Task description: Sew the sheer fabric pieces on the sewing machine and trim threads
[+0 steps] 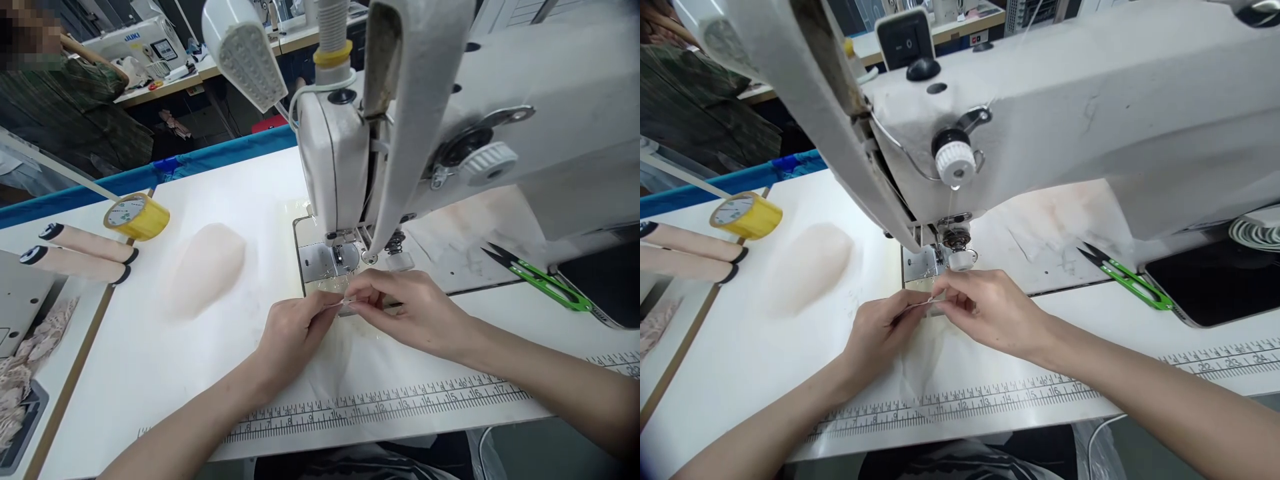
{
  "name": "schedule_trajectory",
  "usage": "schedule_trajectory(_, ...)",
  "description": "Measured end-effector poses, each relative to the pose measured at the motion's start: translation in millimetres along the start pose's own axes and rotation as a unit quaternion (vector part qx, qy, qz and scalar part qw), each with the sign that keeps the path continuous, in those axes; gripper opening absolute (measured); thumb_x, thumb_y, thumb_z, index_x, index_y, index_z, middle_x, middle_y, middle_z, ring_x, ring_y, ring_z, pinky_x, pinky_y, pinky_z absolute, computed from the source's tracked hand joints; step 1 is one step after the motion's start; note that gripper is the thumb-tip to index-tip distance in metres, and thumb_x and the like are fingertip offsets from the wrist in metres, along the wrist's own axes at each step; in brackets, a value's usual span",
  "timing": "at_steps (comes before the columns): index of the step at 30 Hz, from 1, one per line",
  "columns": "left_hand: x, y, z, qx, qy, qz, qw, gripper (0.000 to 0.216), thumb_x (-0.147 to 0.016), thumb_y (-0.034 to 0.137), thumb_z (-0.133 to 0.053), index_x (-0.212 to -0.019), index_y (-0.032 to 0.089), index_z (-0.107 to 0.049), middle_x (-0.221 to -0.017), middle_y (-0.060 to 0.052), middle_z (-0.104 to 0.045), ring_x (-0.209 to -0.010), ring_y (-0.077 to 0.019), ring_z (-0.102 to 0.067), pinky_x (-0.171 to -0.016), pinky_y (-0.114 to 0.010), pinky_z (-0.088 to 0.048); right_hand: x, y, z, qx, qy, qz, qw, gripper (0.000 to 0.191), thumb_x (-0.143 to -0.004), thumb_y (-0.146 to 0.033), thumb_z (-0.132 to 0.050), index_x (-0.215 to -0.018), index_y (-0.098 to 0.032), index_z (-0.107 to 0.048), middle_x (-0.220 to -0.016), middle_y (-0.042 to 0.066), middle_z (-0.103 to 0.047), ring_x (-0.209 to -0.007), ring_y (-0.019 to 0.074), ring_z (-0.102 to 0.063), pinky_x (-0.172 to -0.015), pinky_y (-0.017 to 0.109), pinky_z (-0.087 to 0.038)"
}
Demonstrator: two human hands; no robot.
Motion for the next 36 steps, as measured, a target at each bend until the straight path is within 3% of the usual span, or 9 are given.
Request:
schedule_trajectory(24, -2, 3, 2, -0.01, 0.009, -0.003, 1.0, 0.009, -0.097, 0.021, -0.053, -0.096, 0.02, -0.062, -0.069, 0.006, -0.071, -0.05, -0.0063, -0.059, -0.047, -0.016, -0.043, 0, 1, -1, 0.001, -0.012, 0.001, 1.0, 0.009, -0.09, -0.016, -0.058, -0.096, -0.021, -0.062, -0.071, -0.004, -0.066, -0.062, 0.009, -0.061, -0.055, 0.019, -0.048)
schedule_trajectory(36, -3, 10, 9, -0.063, 0.073, -0.086, 0.992, 0.013, -0.098, 0.028, -0.052, -0.09, 0.018, -0.055, -0.059, 0.005, -0.065, -0.045, -0.0055, -0.056, -0.044, -0.015, -0.038, 1, 1, -2, 0.013, -0.005, 0.047, 0.999, 0.011, -0.088, -0.011, -0.059, -0.092, -0.018, -0.067, -0.069, -0.003, -0.063, -0.058, 0.0081, -0.054, -0.051, 0.02, -0.041)
Point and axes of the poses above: each hand's wrist, its own x-axis away from the middle knuckle, its own z-axis out of the back of the hand, y = z × x, the point moved 4 cm from there along -x, towards the middle knuckle
